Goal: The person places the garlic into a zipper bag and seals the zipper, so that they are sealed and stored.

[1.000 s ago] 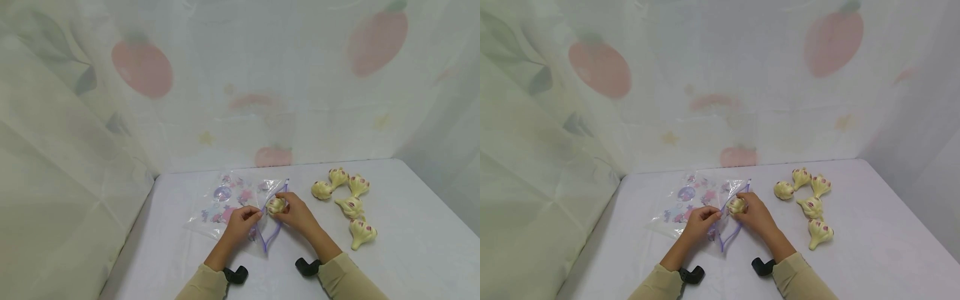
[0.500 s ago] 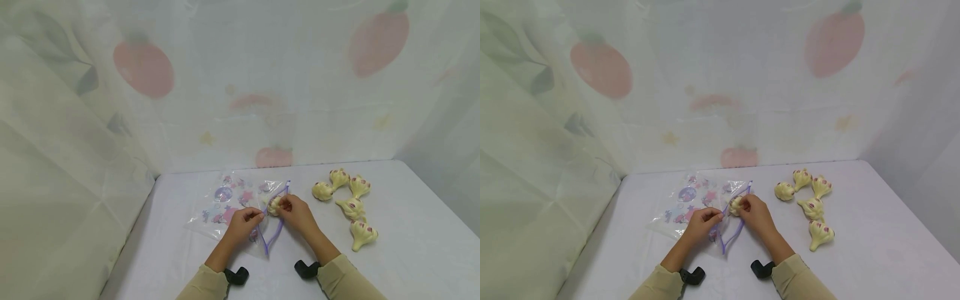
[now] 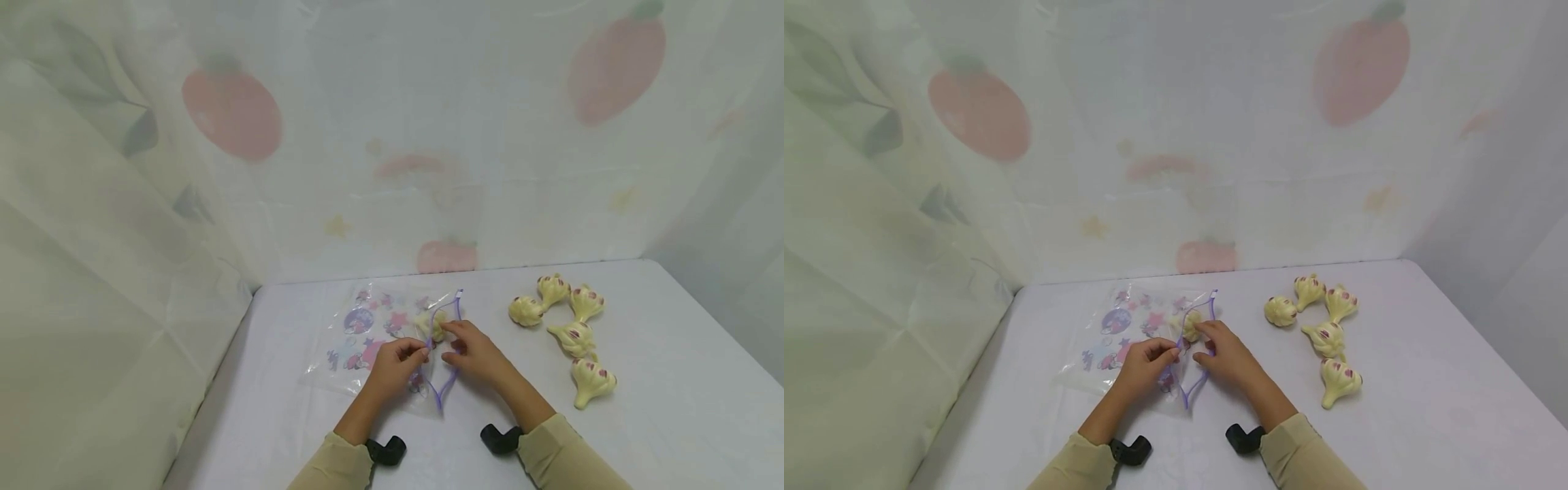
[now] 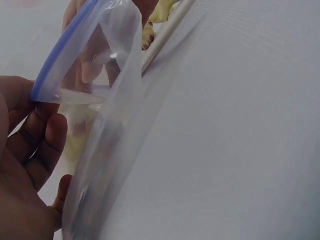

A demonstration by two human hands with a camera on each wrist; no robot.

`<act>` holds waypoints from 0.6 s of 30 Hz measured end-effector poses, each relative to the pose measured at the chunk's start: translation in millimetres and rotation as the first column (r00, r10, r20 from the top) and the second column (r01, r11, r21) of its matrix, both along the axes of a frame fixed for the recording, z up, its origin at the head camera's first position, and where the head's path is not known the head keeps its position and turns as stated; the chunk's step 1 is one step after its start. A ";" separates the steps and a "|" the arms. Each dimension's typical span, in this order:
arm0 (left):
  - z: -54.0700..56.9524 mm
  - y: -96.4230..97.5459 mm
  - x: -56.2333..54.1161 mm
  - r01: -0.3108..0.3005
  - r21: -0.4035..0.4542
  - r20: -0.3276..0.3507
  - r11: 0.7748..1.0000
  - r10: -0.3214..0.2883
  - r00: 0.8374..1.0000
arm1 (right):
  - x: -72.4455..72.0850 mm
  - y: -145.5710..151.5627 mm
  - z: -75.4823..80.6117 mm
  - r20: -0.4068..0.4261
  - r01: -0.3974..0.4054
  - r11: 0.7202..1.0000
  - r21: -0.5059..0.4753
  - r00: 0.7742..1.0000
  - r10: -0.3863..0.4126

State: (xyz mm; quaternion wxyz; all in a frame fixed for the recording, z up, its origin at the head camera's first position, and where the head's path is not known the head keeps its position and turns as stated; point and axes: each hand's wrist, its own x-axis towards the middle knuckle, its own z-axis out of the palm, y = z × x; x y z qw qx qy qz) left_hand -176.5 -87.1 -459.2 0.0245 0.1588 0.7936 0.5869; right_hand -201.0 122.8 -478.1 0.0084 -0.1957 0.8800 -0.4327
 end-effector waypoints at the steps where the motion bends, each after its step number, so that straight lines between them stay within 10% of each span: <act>1: -0.3 0.3 -0.1 0.001 0.003 -0.006 1.000 -0.001 1.000 | 0.3 0.2 0.3 0.004 -0.015 1.000 0.017 1.000 0.015; 18: -6.3 0.5 -3.6 -0.122 0.034 0.000 0.992 0.122 0.993 | 0.7 4.7 5.9 -0.040 0.033 0.996 0.085 0.999 -0.030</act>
